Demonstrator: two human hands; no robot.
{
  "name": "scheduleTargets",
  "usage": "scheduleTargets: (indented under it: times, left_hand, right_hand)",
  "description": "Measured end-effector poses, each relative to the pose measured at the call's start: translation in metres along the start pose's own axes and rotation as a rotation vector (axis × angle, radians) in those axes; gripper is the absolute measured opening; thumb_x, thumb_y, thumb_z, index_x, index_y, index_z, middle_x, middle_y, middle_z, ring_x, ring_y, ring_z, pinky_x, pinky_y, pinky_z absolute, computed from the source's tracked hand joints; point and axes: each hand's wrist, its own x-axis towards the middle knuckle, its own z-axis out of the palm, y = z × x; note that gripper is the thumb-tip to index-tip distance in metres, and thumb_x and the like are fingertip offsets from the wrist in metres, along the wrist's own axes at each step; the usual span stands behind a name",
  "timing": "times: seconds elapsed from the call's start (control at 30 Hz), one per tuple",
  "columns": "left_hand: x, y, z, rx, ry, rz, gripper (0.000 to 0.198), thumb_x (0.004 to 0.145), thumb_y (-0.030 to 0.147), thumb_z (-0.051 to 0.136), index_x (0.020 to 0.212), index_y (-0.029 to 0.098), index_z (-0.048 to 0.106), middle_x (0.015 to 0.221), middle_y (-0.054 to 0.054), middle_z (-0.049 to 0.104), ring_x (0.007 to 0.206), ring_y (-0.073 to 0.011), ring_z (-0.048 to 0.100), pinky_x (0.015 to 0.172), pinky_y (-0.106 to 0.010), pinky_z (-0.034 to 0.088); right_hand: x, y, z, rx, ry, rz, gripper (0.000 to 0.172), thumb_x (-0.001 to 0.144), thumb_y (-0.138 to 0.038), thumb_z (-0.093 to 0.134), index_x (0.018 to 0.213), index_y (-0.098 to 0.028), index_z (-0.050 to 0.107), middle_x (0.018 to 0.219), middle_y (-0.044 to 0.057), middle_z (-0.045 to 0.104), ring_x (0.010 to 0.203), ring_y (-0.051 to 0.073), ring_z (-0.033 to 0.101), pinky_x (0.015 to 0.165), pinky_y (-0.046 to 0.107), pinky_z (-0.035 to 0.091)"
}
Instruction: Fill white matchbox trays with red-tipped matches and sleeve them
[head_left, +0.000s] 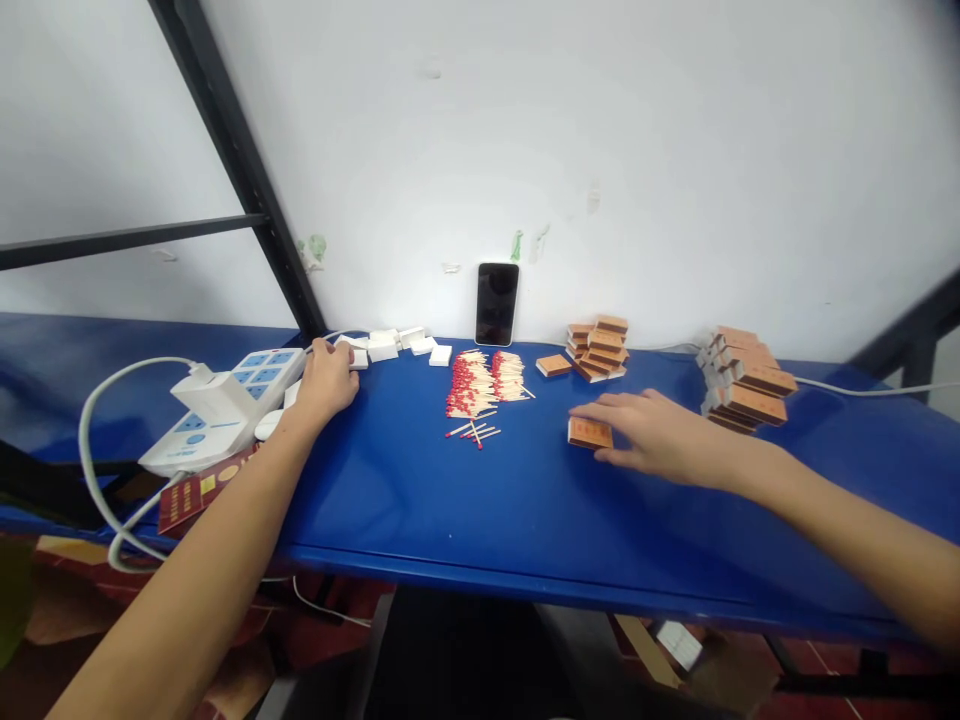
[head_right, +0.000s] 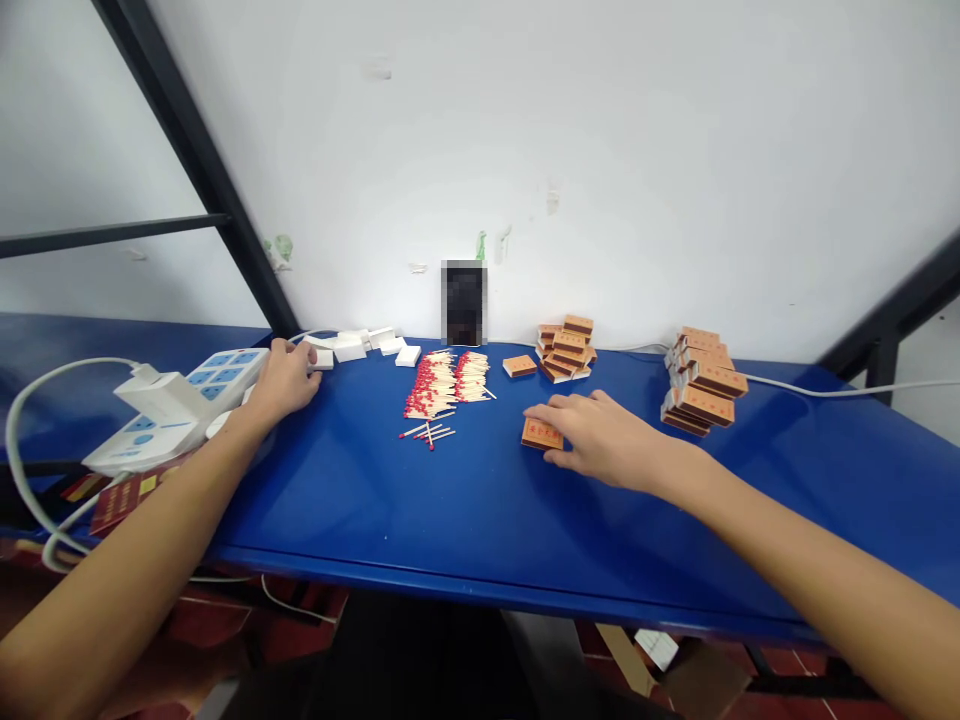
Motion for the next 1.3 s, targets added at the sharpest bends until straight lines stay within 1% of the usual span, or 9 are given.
scheduleTargets:
  times: [0.2,0.37,0.5,0.67,0.73,0.83,0.97,1.13,1.3]
  left_hand:
    - [0.001,0.004,-0.007,0.018,-0.026,0.039,0.052,0.089,0.025,0.051,0.141,0.02,0.044,0.126,-0.019,0.049,0.116,-0.0392,0.052,0.093,-0.049,0.044]
    - [-0.001,0.007,-0.007,0.042,-0.02,0.061,0.04,0.093,0.025,0.047,0.13,0.018,0.059,0.121,-0.022,0.051,0.117,-0.0418,0.049,0.093,-0.053,0.042]
    - [-0.013,0.01,-0.014,0.034,0.025,0.101,0.034,0.094,0.027,0.047,0.12,0.015,0.065,0.124,-0.022,0.05,0.12,-0.0437,0.044,0.094,-0.055,0.04]
    - [-0.048,0.027,-0.038,-0.064,0.048,0.217,0.037,0.101,0.032,0.037,0.118,0.014,0.064,0.118,-0.019,0.057,0.114,-0.0372,0.051,0.096,-0.051,0.041]
    - [-0.072,0.041,-0.05,-0.18,-0.047,0.38,0.035,0.104,0.035,0.036,0.113,0.022,0.067,0.105,-0.007,0.065,0.099,-0.0235,0.06,0.09,-0.035,0.047]
    - [-0.111,0.067,-0.063,-0.615,-0.375,0.678,0.026,0.103,0.034,0.043,0.114,0.024,0.065,0.1,-0.001,0.07,0.086,-0.016,0.064,0.078,-0.026,0.048]
    - [-0.147,0.1,-0.063,-0.584,-0.379,0.778,0.022,0.101,0.026,0.046,0.1,0.022,0.067,0.093,-0.002,0.067,0.088,-0.0181,0.063,0.083,-0.03,0.046]
    - [-0.151,0.114,-0.055,-0.563,-0.312,0.718,0.025,0.099,0.031,0.049,0.116,0.021,0.065,0.108,-0.007,0.064,0.099,-0.0224,0.062,0.086,-0.033,0.048]
    - [-0.126,0.097,-0.057,-0.729,-0.276,0.716,0.026,0.102,0.034,0.046,0.116,0.022,0.064,0.105,-0.005,0.067,0.098,-0.0189,0.062,0.087,-0.031,0.048]
  right_hand:
    - [0.028,-0.047,-0.009,0.0,0.106,-0.235,0.028,0.098,-0.029,0.047,0.118,-0.023,0.065,0.103,0.009,0.064,0.077,0.018,0.061,0.068,0.031,0.041]
    - [0.084,-0.072,-0.001,-0.156,0.07,-0.44,0.044,0.098,-0.014,0.043,0.138,-0.028,0.053,0.113,0.011,0.061,0.086,0.02,0.06,0.074,0.033,0.04]
    - [0.104,-0.07,0.009,-0.147,0.068,-0.511,0.039,0.099,-0.015,0.041,0.132,-0.028,0.059,0.108,0.009,0.062,0.085,0.02,0.058,0.07,0.033,0.037]
    - [0.109,-0.068,0.019,-0.104,0.106,-0.546,0.027,0.101,-0.023,0.044,0.108,-0.02,0.069,0.104,0.01,0.064,0.082,0.018,0.057,0.07,0.031,0.034]
    - [0.108,-0.068,0.022,-0.122,0.13,-0.556,0.027,0.102,-0.026,0.043,0.107,-0.018,0.068,0.103,0.01,0.065,0.082,0.019,0.057,0.071,0.032,0.034]
    - [0.104,-0.069,0.025,-0.159,0.165,-0.558,0.028,0.103,-0.026,0.041,0.105,-0.016,0.067,0.103,0.011,0.065,0.085,0.02,0.058,0.073,0.033,0.034]
    - [0.094,-0.066,0.025,-0.121,0.22,-0.525,0.027,0.103,-0.026,0.041,0.1,-0.016,0.066,0.099,0.01,0.065,0.084,0.02,0.058,0.073,0.033,0.034]
    - [0.088,-0.064,0.025,-0.077,0.19,-0.454,0.025,0.102,-0.024,0.042,0.096,-0.016,0.065,0.094,0.009,0.066,0.081,0.019,0.059,0.072,0.033,0.034]
    - [0.09,-0.069,0.023,-0.01,0.064,-0.391,0.026,0.103,-0.025,0.04,0.1,-0.016,0.065,0.097,0.009,0.068,0.082,0.02,0.062,0.075,0.033,0.037]
